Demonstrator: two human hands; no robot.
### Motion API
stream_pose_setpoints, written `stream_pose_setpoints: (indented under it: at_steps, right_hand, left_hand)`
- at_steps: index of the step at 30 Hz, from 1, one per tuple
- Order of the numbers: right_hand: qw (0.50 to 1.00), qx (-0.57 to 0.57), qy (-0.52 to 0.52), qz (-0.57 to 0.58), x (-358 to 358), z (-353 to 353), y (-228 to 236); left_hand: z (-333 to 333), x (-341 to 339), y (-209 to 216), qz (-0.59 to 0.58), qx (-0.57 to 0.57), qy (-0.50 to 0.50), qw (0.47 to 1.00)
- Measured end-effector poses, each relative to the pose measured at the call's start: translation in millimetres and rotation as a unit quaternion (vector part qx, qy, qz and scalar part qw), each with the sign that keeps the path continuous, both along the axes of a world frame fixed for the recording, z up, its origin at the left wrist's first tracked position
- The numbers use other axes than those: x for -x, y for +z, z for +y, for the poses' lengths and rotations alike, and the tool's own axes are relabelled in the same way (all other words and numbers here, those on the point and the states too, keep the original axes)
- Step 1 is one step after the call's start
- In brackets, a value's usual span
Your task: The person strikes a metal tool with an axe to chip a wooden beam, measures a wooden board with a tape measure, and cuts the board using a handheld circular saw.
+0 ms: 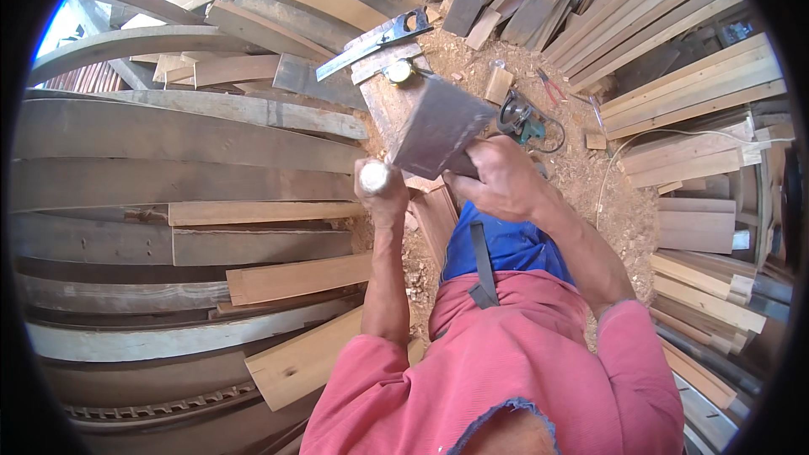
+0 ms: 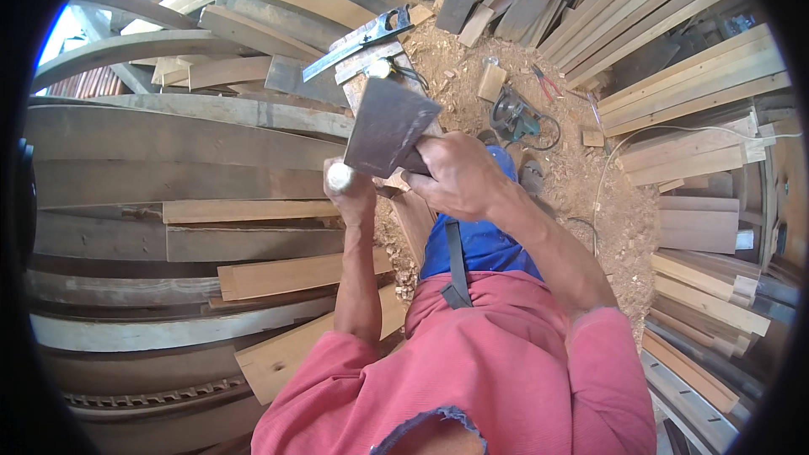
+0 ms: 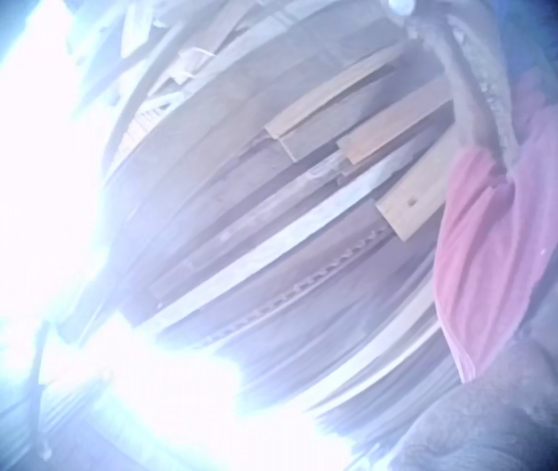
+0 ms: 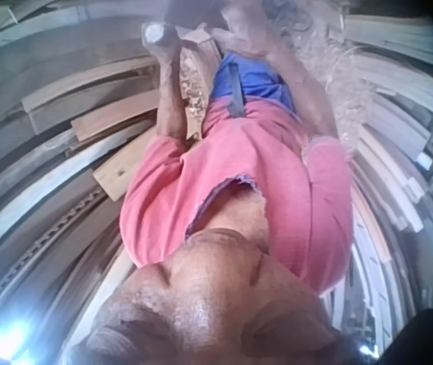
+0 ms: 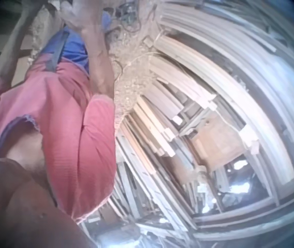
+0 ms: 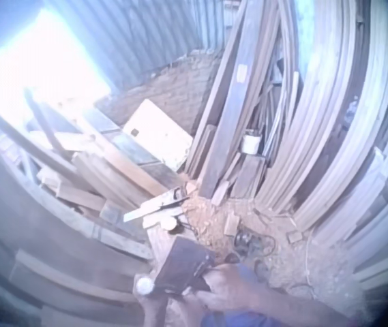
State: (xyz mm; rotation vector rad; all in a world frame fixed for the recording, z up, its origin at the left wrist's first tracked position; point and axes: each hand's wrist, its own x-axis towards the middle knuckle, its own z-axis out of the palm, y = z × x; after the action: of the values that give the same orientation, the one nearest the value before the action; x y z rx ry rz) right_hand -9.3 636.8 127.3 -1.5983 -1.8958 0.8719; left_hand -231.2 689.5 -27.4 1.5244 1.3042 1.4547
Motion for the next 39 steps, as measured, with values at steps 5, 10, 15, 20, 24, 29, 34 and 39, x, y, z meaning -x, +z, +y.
stream_pose_setpoints:
  at_steps: [5,10,15,20,24,29,34,39]
  right_hand:
    - [0.981,-0.03,-0.081,0.176,-14.0,-19.1,34.0]
    - [0.954,-0.167,-0.145,0.201,-24.9,-20.4,65.2]
    - [0.939,-0.174,-0.173,0.242,-11.4,-17.0,66.9]
    - [0.981,0.02,0.055,-0.187,-0.2,8.6,-6.7]
    - [0.995,-0.027,0.033,-0.091,-5.1,3.1,10.8]
    - [0.985,-0.075,-0.069,0.137,-12.6,-15.0,36.1]
    - [0.962,-0.117,-0.13,0.21,-22.6,-23.1,61.8]
    - [0.982,-0.115,-0.126,0.086,-20.7,-14.7,33.6]
  left_hand:
    - [8.2,3.0,-0.4,0.013,0.105,-0.124,0.987]
    - [8.5,-6.0,6.1,0.035,0.117,-0.126,0.984]
    - [3.8,-20.7,16.8,0.047,0.126,-0.142,0.981]
    - [-0.9,-30.2,14.6,0.269,-0.055,-0.196,0.941]
    - [-5.6,-34.3,23.5,0.157,-0.011,-0.184,0.97]
    - [7.1,-28.8,9.1,0.013,0.033,-0.135,0.99]
    - [6.8,-20.1,4.5,0.051,0.046,-0.139,0.988]
    - [-4.7,-48.3,17.8,-0.02,0.059,-0.192,0.979]
